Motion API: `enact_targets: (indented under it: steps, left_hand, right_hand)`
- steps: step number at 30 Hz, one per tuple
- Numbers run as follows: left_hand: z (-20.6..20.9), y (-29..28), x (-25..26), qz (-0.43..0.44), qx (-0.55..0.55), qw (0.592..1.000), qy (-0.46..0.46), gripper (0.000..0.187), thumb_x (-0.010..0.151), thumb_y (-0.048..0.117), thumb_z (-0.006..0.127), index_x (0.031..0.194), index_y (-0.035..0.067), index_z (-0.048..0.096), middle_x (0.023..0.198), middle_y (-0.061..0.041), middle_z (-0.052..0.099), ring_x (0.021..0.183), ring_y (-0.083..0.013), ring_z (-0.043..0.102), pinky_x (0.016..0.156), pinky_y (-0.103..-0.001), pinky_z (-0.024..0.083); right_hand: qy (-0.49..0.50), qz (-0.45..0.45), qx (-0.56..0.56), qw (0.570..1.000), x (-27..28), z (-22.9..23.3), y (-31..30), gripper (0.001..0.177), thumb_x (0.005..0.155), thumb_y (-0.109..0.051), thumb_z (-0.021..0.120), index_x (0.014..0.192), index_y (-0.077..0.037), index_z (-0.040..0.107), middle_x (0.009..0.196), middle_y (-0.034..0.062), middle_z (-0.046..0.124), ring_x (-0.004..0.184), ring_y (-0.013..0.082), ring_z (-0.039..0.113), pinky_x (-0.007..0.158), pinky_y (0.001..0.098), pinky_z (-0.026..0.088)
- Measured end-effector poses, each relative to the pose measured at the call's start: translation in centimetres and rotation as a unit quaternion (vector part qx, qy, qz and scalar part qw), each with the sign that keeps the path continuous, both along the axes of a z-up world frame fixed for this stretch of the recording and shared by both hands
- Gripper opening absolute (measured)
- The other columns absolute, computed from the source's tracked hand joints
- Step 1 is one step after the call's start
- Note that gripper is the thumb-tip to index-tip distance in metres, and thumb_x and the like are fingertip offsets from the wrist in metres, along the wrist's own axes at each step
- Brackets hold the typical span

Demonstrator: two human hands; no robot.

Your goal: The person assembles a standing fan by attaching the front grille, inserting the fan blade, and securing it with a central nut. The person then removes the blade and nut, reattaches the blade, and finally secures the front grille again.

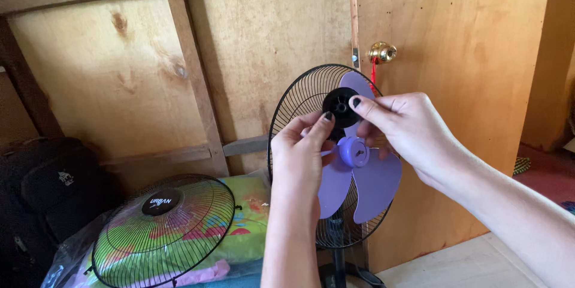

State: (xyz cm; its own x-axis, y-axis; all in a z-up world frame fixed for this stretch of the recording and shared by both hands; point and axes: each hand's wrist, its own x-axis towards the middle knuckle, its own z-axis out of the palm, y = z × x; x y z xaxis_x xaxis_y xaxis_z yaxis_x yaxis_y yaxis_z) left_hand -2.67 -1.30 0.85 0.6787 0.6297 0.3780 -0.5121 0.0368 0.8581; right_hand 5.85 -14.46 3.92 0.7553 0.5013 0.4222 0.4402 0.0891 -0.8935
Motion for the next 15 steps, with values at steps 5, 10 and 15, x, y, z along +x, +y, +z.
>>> enact_targets:
  steps: [5,10,15]
  left_hand:
    - [0.2,-0.3,0.1,0.082,0.042,0.995,-0.04,0.019,0.092,0.018,0.069,0.095,0.0,0.073,0.084,-0.005,0.074,0.076,-0.01,0.068,0.065,-0.028,0.058]
    - [1.1,-0.3,-1.3,0.066,-0.061,0.994,-0.056,0.015,0.093,0.013,0.066,0.084,0.0,0.064,0.08,-0.007,0.069,0.071,-0.0139,0.066,0.067,-0.03,0.063]
    - [1.9,-0.4,-3.1,0.015,-0.098,0.994,-0.039,0.016,0.093,0.016,0.06,0.086,0.002,0.065,0.08,-0.011,0.074,0.067,-0.0162,0.07,0.063,-0.029,0.058]
  right_hand:
    - [0.008,0.015,-0.016,1.0,0.0,-0.3,0.1,0.034,0.094,-0.032,0.064,0.086,-0.002,0.079,0.063,0.0028,0.065,0.054,0.0111,0.059,0.047,0.0297,0.044]
    - [-0.048,0.123,0.051,0.99,-0.8,0.2,0.0,0.028,0.096,-0.026,0.064,0.108,0.0,0.068,0.089,0.0044,0.069,0.077,0.009,0.066,0.058,0.0299,0.055]
    - [-0.126,0.221,0.087,0.963,-1.0,-0.4,-0.6,0.048,0.087,-0.01,0.069,0.134,-0.011,0.059,0.123,0.0008,0.07,0.098,0.0108,0.073,0.072,0.0318,0.064]
